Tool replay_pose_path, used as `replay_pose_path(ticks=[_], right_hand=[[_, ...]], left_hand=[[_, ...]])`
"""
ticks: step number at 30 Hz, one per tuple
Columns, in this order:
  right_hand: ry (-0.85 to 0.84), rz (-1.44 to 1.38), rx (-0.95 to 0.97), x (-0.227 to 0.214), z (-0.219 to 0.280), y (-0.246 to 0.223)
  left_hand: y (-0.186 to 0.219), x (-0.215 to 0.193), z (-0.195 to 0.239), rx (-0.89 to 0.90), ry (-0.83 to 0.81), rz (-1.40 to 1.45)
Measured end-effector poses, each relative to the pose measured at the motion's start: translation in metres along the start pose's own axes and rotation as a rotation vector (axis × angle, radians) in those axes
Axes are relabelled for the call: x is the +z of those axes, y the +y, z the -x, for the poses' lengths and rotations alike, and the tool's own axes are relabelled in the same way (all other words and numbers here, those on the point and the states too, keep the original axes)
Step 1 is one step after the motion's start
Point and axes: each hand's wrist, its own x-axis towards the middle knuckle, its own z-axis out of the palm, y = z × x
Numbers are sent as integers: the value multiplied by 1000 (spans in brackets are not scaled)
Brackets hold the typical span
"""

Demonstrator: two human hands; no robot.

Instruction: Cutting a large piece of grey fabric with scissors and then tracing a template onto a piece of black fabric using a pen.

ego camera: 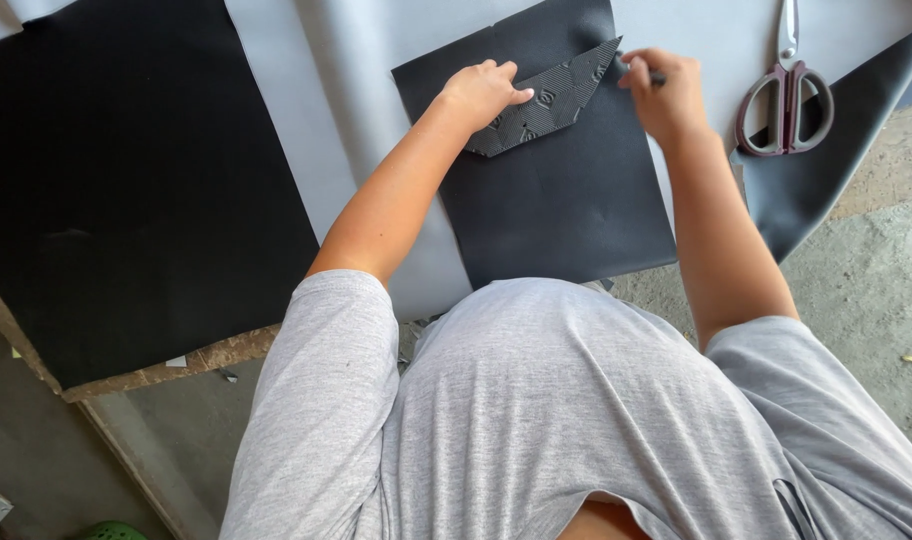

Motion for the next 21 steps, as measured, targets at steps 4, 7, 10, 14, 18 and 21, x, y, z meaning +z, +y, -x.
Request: replay_pose_path(ticks=[4, 7, 10, 14, 18, 21], right_hand=[[-13, 231, -336, 12, 38, -9], [91, 173, -390, 10, 46, -16], [154, 149, -234, -4, 33, -22], [85, -24, 41, -8, 15, -36], [79, -60, 118, 2, 2, -32], [98, 37, 41, 8, -1, -20]], left_hand=[[3, 4, -1, -19, 26, -5], [7, -3, 5, -25, -5, -23], [10, -9, 9, -39, -1, -42], [13, -18, 15, -62, -46, -1], [12, -15, 14, -59, -37, -14], [12, -14, 12, -70, -49, -1]])
